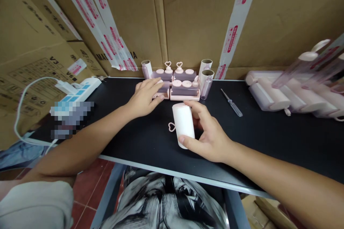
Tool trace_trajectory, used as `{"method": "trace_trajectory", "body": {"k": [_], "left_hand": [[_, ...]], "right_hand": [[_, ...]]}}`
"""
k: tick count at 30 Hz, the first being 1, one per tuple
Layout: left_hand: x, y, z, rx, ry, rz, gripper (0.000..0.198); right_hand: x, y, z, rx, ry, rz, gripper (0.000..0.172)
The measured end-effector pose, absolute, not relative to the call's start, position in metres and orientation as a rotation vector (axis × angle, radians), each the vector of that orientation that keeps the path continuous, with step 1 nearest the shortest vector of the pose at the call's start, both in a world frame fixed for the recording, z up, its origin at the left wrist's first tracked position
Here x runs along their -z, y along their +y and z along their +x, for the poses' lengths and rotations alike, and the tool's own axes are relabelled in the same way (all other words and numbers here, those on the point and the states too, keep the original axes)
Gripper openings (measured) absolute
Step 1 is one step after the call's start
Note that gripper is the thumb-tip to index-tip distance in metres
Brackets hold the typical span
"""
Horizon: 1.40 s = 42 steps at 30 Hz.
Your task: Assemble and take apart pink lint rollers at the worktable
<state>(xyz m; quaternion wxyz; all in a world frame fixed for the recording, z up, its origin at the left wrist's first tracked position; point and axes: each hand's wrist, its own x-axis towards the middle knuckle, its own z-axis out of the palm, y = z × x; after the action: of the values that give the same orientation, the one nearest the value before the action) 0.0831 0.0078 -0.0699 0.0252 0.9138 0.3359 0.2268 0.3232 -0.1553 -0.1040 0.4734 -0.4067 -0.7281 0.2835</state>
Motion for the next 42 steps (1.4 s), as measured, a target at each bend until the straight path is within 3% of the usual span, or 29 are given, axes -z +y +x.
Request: {"method": "trace_trajectory", "body": {"k": [5,11,18,21,25,29,35,42], "left_hand": [[0.075,0.035,0.081,-0.375,1.296,2.872,0.055],[0.081,0.045,0.080,-0.604,1.323,2.871,0.030],[0.079,0.046,0.076,-0.794,1.315,2.829,0.019],[0.072,0.033,0.078,-1.035,1.090,2.793,0.025],[0.062,-0.008,0.087,-1.417,0.401,2.736,0.032],[0.060,-0.053,0.100,-1.488,-0.035,2.833,0.024],[0.067,-0.059,0.108,-1.545,-0.232,2.982,0.019],[0.065,-0.057,0.102,-1.443,-0.067,2.970,0.020]], "right_hand": [[0.104,-0.156,0.321,-0.781,-1.767,-0.940,0.077],[0.100,-0.157,0.319,-0.872,-1.698,-0.938,0.072],[0.098,-0.153,0.318,-1.097,-1.520,-0.947,0.077],[0.095,-0.147,0.320,-1.213,-1.361,-0.960,0.078],[0.090,-0.140,0.321,-1.318,-1.047,-0.990,0.067],[0.084,-0.140,0.317,-1.373,-0.794,-0.968,0.061],[0.079,-0.151,0.307,-1.490,-0.605,-0.940,0.052],[0.086,-0.155,0.308,-1.584,-0.777,-0.824,0.048]]}}
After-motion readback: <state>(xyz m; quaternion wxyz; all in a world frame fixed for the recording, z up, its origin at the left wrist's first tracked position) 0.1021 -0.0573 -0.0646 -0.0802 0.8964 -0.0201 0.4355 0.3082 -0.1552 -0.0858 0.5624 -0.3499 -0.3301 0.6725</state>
